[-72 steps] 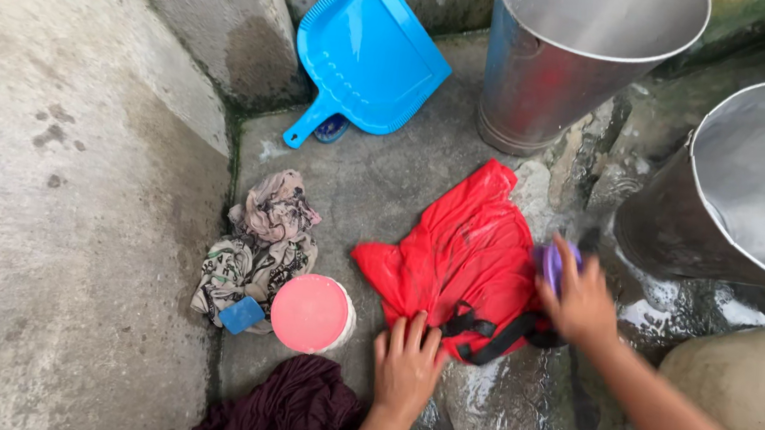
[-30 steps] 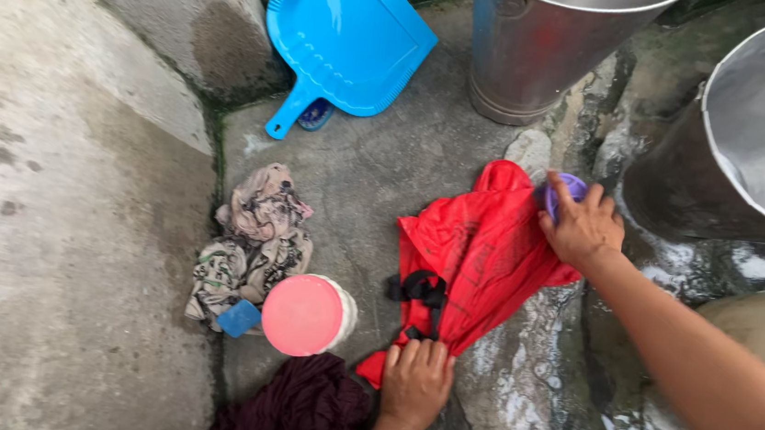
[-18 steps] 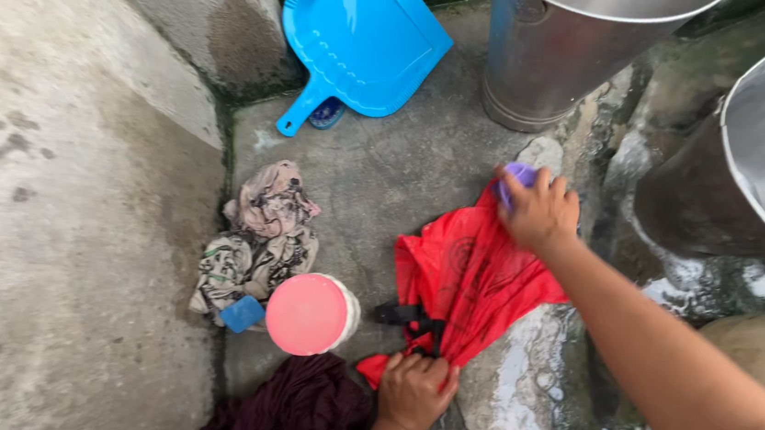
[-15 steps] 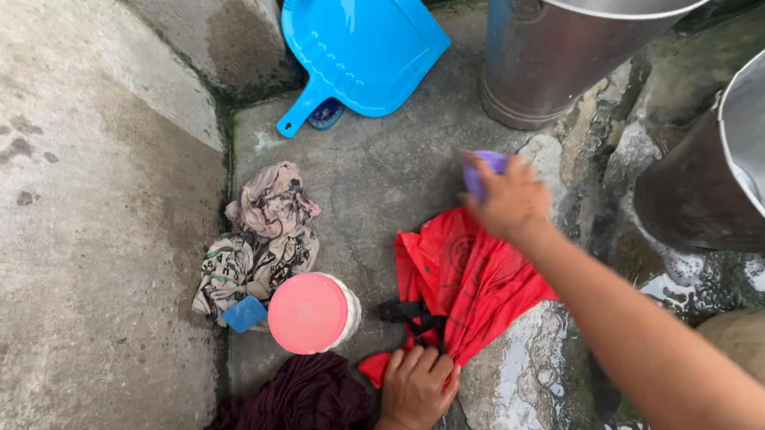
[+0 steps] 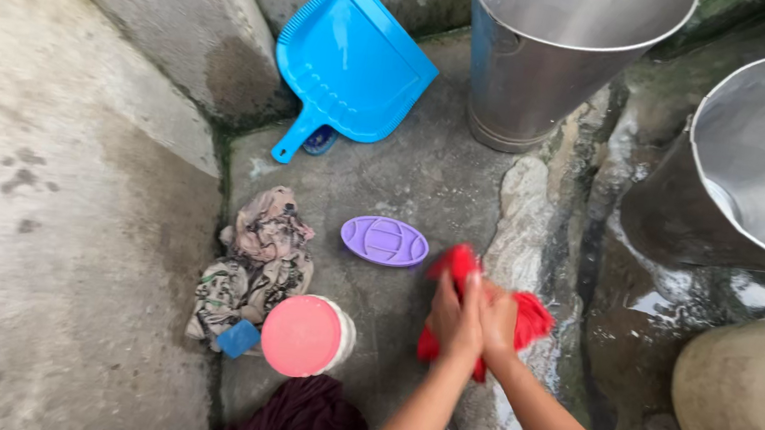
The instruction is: The person washes clothes by hand, applying soap, scrubbing garments with a brush and by hand, pouring water over them, and wringing them.
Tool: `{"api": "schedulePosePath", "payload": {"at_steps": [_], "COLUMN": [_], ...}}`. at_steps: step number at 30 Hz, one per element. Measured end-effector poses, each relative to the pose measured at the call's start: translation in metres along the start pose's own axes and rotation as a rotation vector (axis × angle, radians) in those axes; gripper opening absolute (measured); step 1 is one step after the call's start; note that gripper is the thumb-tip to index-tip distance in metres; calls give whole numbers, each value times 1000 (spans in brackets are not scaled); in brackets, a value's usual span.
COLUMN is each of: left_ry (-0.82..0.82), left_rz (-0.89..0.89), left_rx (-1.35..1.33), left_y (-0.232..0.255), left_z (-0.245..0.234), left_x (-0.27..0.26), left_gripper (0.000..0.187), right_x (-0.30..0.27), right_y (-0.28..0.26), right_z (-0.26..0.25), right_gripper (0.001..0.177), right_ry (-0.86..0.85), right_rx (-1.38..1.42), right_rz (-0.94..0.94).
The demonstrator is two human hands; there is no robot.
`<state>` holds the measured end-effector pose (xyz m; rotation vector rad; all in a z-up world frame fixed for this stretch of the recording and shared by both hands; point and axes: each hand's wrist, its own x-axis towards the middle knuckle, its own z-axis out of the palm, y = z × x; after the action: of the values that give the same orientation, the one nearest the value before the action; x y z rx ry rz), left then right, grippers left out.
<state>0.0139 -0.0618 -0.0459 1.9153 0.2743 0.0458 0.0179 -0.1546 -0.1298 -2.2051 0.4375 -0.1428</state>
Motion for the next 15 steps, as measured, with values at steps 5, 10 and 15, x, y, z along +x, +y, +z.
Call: {"api": "schedulePosePath", "payload": {"at_steps": [5, 10, 15], "left_ry": [-145, -102, 363], "left_rz": [-46, 378, 639], "left_rx": [-188, 416, 470], "left_y": [-18, -26, 21], "left_z": [13, 19, -24], "left_x": [-1, -8, -22], "left_gripper": [48, 38, 26], "right_x": [-15, -8, -41], "right_y": [15, 6, -50], "right_z": [-29, -51, -93], "right_gripper": [50, 34, 64], "right_ry": [110, -65, 517], "right_rx": [274, -310, -477], "right_rz": [-106, -111, -536]}}
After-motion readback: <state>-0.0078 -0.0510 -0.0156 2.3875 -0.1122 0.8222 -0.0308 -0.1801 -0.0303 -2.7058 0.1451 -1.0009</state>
